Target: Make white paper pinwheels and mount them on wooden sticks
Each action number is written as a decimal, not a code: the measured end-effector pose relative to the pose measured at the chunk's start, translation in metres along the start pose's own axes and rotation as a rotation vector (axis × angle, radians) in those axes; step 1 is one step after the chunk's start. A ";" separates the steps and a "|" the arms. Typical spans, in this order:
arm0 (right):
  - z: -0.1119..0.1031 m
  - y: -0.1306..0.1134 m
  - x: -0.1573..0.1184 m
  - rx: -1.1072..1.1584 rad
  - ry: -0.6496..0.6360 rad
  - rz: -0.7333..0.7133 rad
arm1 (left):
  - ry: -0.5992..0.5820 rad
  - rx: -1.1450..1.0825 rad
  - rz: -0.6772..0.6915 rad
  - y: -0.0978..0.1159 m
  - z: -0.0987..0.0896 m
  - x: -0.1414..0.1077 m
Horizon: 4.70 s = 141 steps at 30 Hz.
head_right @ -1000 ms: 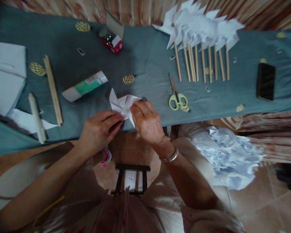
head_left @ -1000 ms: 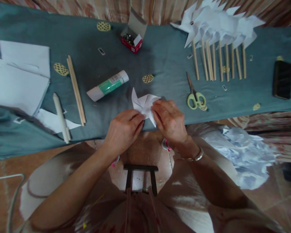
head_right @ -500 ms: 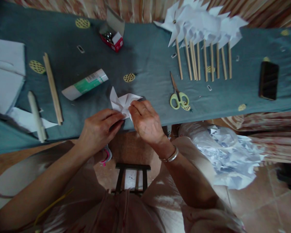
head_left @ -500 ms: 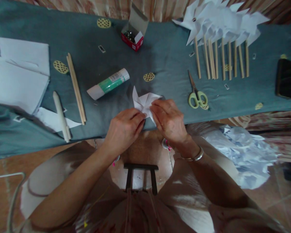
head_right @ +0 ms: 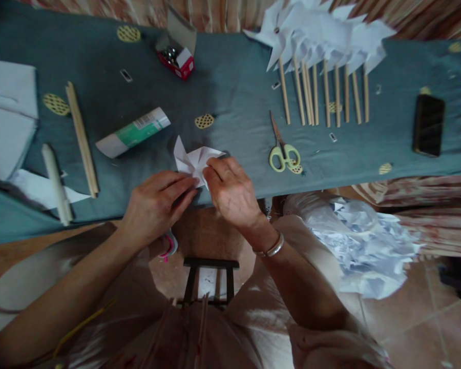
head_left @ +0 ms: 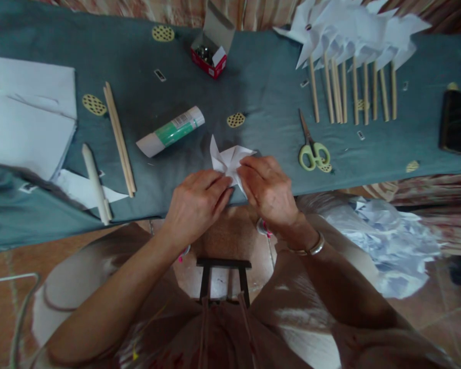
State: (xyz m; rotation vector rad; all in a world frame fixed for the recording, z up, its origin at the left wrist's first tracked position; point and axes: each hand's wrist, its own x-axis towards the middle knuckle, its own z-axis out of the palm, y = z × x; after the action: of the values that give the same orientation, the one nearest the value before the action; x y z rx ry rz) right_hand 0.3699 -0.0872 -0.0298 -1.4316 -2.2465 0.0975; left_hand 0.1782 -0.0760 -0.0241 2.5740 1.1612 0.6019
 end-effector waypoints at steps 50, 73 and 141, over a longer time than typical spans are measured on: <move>-0.001 -0.006 0.001 0.067 -0.059 0.109 | -0.132 0.164 -0.011 0.003 0.001 0.017; -0.002 -0.026 0.013 -0.058 -0.133 -0.012 | 0.200 -0.153 -0.243 -0.031 -0.017 0.013; -0.010 -0.039 0.009 -0.095 0.071 -0.019 | 0.399 -1.382 -0.739 0.002 0.000 0.032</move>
State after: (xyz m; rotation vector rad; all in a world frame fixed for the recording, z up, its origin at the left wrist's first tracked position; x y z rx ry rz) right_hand 0.3384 -0.0991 -0.0058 -1.4390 -2.2326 -0.0665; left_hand 0.1988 -0.0534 -0.0150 0.8317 1.0587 1.1568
